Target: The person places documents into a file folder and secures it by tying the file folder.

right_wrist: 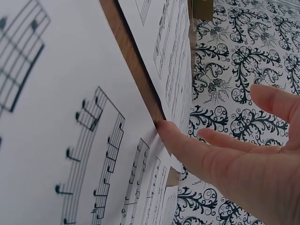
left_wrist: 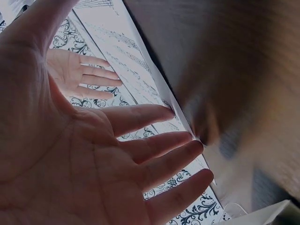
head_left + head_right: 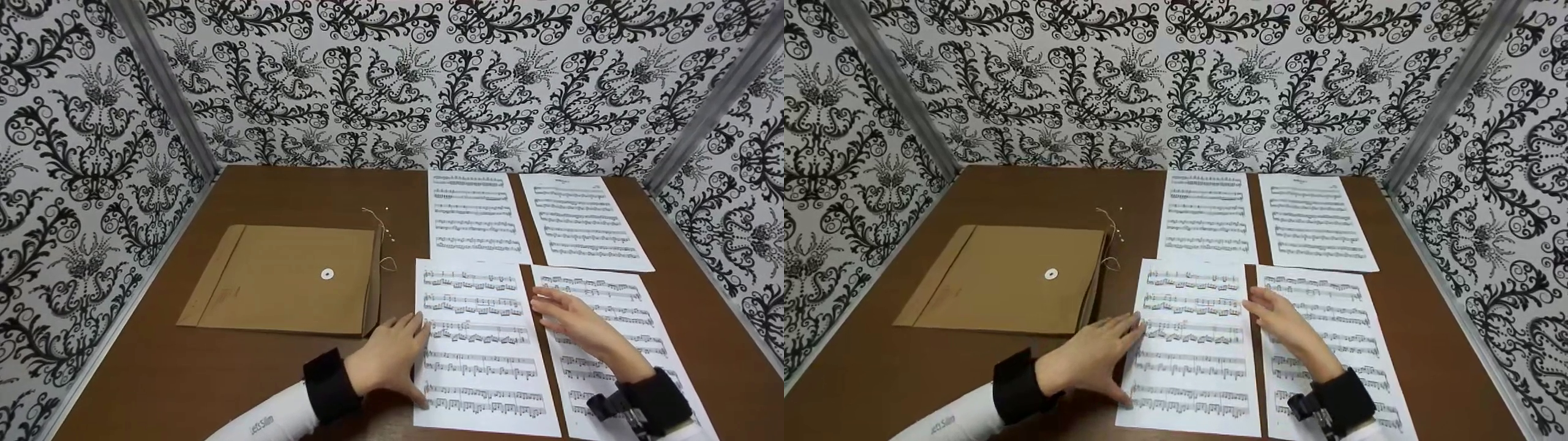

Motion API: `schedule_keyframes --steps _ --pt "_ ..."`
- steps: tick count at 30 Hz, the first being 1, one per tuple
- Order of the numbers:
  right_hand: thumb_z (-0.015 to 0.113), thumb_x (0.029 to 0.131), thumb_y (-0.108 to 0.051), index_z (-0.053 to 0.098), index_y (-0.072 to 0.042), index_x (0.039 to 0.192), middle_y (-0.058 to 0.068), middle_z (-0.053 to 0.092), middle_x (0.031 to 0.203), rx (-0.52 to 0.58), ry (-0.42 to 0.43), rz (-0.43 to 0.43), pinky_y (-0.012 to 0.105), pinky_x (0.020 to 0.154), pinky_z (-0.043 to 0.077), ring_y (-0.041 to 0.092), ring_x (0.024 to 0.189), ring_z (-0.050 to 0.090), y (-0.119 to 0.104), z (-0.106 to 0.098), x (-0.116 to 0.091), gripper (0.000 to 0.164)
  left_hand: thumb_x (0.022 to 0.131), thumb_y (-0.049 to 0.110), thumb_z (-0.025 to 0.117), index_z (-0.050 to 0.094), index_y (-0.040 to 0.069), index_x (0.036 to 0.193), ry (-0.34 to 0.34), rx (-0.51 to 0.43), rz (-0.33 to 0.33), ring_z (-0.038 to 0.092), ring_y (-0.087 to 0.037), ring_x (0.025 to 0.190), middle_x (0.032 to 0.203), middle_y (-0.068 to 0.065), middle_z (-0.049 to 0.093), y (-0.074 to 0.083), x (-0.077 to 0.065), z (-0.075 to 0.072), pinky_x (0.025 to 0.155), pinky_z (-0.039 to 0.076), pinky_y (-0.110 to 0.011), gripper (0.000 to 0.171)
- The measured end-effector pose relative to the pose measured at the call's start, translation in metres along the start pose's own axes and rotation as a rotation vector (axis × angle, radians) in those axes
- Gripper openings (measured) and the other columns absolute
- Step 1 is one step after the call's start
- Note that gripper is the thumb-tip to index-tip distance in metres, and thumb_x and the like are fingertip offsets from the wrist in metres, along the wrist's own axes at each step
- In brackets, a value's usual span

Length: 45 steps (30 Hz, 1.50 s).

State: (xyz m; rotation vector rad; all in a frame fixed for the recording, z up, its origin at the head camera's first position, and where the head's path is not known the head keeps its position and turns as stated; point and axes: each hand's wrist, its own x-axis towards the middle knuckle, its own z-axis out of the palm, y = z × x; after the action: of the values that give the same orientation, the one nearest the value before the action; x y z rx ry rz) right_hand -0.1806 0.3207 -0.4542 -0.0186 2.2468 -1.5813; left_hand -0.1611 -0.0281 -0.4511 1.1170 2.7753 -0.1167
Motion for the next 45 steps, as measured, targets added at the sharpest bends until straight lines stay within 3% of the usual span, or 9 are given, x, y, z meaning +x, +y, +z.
schedule_keyframes --steps 6,10,16,24,33,37,41,45 --pt "0.049 0.108 -0.027 0.011 0.012 0.159 0.037 0.014 0.165 0.027 -0.007 0.004 0.027 0.113 0.048 0.051 0.153 0.026 0.001 0.000 -0.001 0.074 0.060 0.078 0.082 0.042 0.004 0.154 -0.008 -0.023 -0.004 0.047 -0.031 0.148 0.161 -0.017 0.043 0.000 0.000 0.000 0.117 0.045 -0.047 0.126" --pt "0.048 0.109 -0.027 0.009 0.013 0.159 0.038 0.015 0.164 0.063 -0.024 0.003 0.022 0.110 0.049 0.052 0.154 0.023 0.000 0.000 -0.001 0.075 0.061 0.079 0.081 0.041 0.005 0.155 -0.034 -0.021 -0.013 0.045 -0.030 0.149 0.163 -0.017 0.042 0.000 0.003 0.002 0.118 0.045 -0.046 0.126" --pt "0.048 0.108 -0.026 0.008 0.013 0.158 0.039 0.017 0.163 0.093 -0.024 0.003 0.023 0.110 0.050 0.049 0.152 0.030 0.000 -0.001 0.001 0.075 0.061 0.080 0.081 0.040 0.006 0.156 -0.052 -0.019 -0.027 0.044 -0.030 0.151 0.164 -0.016 0.040 0.000 0.006 0.004 0.119 0.044 -0.044 0.127" --pt "0.049 0.108 -0.027 0.007 0.014 0.158 0.038 0.019 0.163 0.120 -0.014 0.014 0.025 0.109 0.051 0.035 0.146 0.043 0.004 -0.003 0.005 0.077 0.061 0.077 0.083 0.041 0.004 0.155 -0.037 -0.034 -0.022 0.044 -0.032 0.150 0.163 -0.019 0.040 0.000 0.005 0.003 0.119 0.044 -0.041 0.127" --pt "0.050 0.108 -0.027 0.009 0.013 0.158 0.039 0.023 0.160 0.082 -0.034 -0.011 0.026 0.109 0.051 0.026 0.135 0.053 0.004 -0.004 0.009 0.076 0.060 0.077 0.083 0.041 0.004 0.155 -0.033 -0.045 -0.029 0.045 -0.031 0.150 0.163 -0.019 0.040 0.000 0.004 0.004 0.119 0.044 -0.040 0.127" --pt "0.050 0.108 -0.027 0.011 0.014 0.158 0.039 0.026 0.160 0.053 -0.080 -0.032 0.027 0.107 0.053 0.020 0.130 0.059 0.004 -0.003 0.009 0.075 0.060 0.076 0.084 0.041 0.004 0.155 -0.029 -0.047 -0.027 0.045 -0.032 0.150 0.163 -0.019 0.041 0.000 0.004 0.003 0.118 0.045 -0.040 0.126" --pt "0.051 0.108 -0.023 0.013 0.017 0.156 0.039 0.037 0.154 0.054 -0.152 -0.052 0.028 0.098 0.058 0.013 0.118 0.067 0.006 0.000 0.009 0.074 0.060 0.077 0.083 0.042 0.005 0.155 -0.032 -0.038 -0.030 0.045 -0.030 0.150 0.163 -0.018 0.041 0.001 0.002 0.001 0.117 0.047 -0.038 0.126" --pt "0.051 0.107 -0.019 0.015 0.018 0.155 0.030 0.055 0.144 0.067 -0.200 -0.060 0.029 0.092 0.060 0.011 0.109 0.071 0.007 0.001 0.009 0.071 0.060 0.077 0.083 0.041 0.004 0.155 -0.038 -0.042 -0.032 0.044 -0.030 0.150 0.163 -0.018 0.040 0.002 0.001 -0.001 0.117 0.046 -0.038 0.126"
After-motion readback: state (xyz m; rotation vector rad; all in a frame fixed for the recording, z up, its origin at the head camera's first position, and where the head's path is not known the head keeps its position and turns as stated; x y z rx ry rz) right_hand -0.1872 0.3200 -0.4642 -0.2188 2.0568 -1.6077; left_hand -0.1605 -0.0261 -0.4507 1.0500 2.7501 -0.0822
